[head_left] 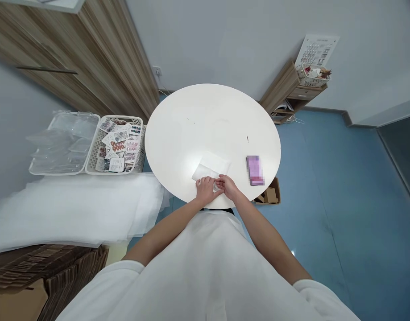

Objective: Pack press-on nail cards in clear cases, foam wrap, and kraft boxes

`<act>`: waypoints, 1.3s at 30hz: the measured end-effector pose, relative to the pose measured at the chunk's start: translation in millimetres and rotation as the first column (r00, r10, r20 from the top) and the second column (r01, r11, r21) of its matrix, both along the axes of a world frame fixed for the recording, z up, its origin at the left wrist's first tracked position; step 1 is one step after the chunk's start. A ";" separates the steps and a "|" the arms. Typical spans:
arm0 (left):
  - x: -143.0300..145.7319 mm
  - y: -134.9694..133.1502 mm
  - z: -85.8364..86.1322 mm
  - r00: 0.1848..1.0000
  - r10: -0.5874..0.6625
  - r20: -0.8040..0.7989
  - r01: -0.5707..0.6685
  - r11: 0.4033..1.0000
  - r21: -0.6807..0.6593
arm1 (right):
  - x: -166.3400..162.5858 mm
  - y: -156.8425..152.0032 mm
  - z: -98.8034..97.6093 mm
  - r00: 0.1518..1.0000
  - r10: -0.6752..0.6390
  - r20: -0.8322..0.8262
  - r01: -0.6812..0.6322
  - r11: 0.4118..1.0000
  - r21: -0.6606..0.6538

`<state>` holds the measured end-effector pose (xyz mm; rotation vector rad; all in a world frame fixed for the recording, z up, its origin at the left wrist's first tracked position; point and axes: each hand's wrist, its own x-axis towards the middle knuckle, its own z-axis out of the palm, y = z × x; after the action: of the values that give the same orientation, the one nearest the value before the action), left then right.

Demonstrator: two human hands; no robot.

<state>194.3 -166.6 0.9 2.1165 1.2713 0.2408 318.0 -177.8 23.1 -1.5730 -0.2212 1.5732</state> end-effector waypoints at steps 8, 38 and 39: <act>7.3 -4.2 -3.2 0.983 0.184 -0.029 -0.184 0.983 -0.007 | 1.7 -0.5 -3.1 0.964 0.192 0.186 -0.203 0.978 0.043; -11.9 21.6 -16.8 0.087 0.983 0.161 -0.645 0.179 -0.743 | 5.0 3.0 -51.2 -0.063 0.363 0.930 -0.788 0.554 -0.269; -13.8 24.9 -16.0 0.067 0.985 0.158 -0.624 0.165 -0.764 | 5.4 2.6 -51.3 -0.069 0.356 0.932 -0.789 0.552 -0.269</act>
<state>180.4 -141.8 -15.2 0.3486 1.7060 0.9584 323.4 -175.2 -28.1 -2.0007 -2.1219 0.6558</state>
